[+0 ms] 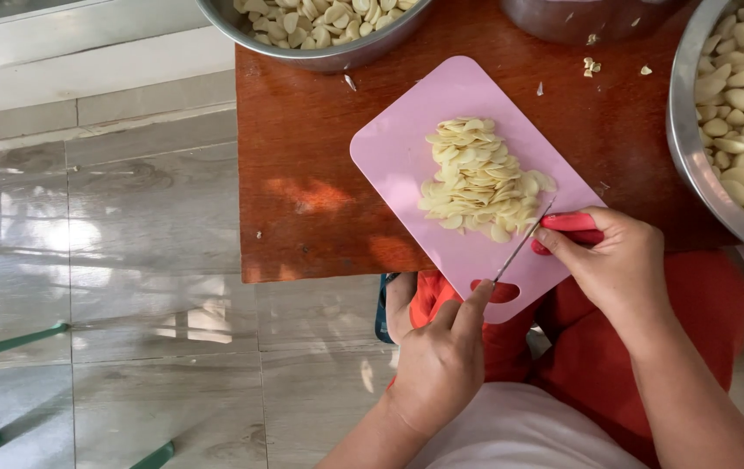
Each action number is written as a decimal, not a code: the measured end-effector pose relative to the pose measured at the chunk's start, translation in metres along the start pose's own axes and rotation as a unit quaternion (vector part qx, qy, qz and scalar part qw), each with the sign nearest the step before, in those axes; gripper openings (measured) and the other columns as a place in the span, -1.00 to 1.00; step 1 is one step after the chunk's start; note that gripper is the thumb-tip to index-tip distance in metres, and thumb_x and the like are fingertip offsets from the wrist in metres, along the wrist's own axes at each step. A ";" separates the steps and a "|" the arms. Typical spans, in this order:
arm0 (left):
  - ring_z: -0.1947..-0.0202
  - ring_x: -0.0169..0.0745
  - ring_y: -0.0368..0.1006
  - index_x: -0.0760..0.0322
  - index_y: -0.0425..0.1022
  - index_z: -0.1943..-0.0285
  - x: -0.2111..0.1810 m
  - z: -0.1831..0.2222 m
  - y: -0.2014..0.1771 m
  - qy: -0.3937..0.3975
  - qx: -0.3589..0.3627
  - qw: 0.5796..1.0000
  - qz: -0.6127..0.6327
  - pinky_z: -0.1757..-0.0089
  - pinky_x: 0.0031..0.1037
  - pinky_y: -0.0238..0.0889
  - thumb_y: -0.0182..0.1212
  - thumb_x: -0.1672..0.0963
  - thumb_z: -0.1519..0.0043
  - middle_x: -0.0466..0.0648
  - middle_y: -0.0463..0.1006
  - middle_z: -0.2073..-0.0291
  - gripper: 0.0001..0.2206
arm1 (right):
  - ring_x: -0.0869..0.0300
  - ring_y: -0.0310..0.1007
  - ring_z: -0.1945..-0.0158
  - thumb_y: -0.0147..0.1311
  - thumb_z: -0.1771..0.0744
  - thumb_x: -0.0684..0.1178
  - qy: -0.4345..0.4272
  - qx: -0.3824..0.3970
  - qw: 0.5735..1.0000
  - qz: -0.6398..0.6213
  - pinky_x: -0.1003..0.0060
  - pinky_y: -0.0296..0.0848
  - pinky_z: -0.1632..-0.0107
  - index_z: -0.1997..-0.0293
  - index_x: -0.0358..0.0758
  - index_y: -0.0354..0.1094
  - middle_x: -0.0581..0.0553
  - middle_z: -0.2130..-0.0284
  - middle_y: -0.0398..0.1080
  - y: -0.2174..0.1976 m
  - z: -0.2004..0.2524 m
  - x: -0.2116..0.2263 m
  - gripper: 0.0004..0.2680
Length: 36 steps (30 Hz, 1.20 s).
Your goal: Slicing peeled garlic cloves into thin slices using a small knife on a cutting board.
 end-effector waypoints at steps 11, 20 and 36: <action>0.56 -0.11 0.01 0.33 0.57 -0.23 -0.006 -0.018 -0.012 0.023 -0.073 0.997 -0.002 0.06 0.10 0.19 0.02 0.32 -0.18 -0.21 0.23 0.52 -0.57 | 0.23 0.65 0.21 0.37 -0.30 -0.24 -0.005 -0.003 1.000 0.011 0.42 0.60 0.02 0.12 -0.38 0.59 -0.17 0.31 0.62 0.000 -0.002 -0.007 -0.88; 0.58 -0.34 0.35 0.33 0.41 -0.44 0.004 -0.005 0.026 0.025 0.034 0.997 -0.057 0.64 -0.47 0.23 0.10 0.28 -0.13 -0.14 0.42 0.40 -0.42 | 0.24 0.64 0.20 0.39 -0.30 -0.23 -0.018 -0.004 1.000 0.016 0.42 0.61 0.03 0.14 -0.36 0.60 -0.16 0.30 0.62 -0.001 -0.001 -0.004 -0.89; 0.48 0.17 0.23 0.31 0.61 -0.17 -0.001 -0.017 -0.012 0.050 -0.090 0.992 -0.073 -0.11 0.37 0.28 0.00 0.34 -0.07 -0.13 0.19 0.56 -0.52 | 0.20 0.65 0.25 0.36 -0.31 -0.24 0.031 -0.005 0.999 -0.041 0.41 0.63 0.05 0.13 -0.41 0.57 -0.22 0.33 0.61 0.000 0.000 -0.003 -0.88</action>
Point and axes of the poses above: each hand's wrist, its own z-axis away from the middle knuckle, its own y-axis out of the palm, x = y × z, the point moved 2 cm from there along -z, towards the middle knuckle
